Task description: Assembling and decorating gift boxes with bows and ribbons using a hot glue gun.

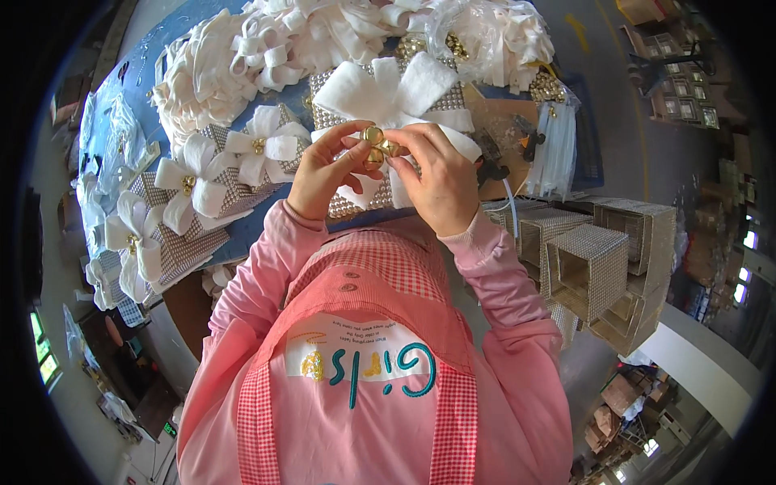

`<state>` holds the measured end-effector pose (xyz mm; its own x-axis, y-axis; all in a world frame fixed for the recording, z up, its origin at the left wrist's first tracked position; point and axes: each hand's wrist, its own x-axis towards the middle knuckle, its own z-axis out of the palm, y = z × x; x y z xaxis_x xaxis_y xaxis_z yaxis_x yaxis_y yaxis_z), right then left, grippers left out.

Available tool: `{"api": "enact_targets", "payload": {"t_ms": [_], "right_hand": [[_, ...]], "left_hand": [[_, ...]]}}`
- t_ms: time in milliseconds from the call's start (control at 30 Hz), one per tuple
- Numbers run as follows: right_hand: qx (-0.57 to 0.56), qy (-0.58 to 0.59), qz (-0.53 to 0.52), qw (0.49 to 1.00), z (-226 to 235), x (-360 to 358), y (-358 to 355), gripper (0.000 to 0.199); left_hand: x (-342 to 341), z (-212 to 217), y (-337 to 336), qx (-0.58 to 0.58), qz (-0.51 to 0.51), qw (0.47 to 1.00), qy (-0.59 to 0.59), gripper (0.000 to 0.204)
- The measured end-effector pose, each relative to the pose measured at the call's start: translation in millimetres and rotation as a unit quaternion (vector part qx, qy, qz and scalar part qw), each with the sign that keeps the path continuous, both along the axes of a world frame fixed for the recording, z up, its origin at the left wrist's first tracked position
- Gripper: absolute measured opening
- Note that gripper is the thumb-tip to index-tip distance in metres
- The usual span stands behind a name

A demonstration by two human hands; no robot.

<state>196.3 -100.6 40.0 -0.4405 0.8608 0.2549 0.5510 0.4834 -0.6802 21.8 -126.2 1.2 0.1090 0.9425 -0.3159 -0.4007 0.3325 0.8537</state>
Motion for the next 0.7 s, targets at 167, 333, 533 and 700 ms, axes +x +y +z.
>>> {"api": "enact_targets", "payload": {"t_ms": [167, 333, 533, 700], "right_hand": [[-0.003, -0.001, -0.005, 1.0, -2, 0, 1, 0.03], [-0.004, 0.003, -0.004, 1.0, 0, -1, 1, 0.03], [0.0, -0.004, -0.01, 1.0, -2, 0, 1, 0.03], [0.028, -0.008, 0.004, 1.0, -12, 2, 22, 0.029]], "left_hand": [[2, 0, 1, 0.019, -0.001, 0.999, 0.026, 0.033], [4, 3, -2, 0.033, 0.013, 0.997, 0.066, 0.033], [4, 6, -3, 0.064, 0.015, 0.996, 0.068, 0.032], [2, 0, 23, 0.103, -0.007, 0.98, 0.17, 0.033]]}}
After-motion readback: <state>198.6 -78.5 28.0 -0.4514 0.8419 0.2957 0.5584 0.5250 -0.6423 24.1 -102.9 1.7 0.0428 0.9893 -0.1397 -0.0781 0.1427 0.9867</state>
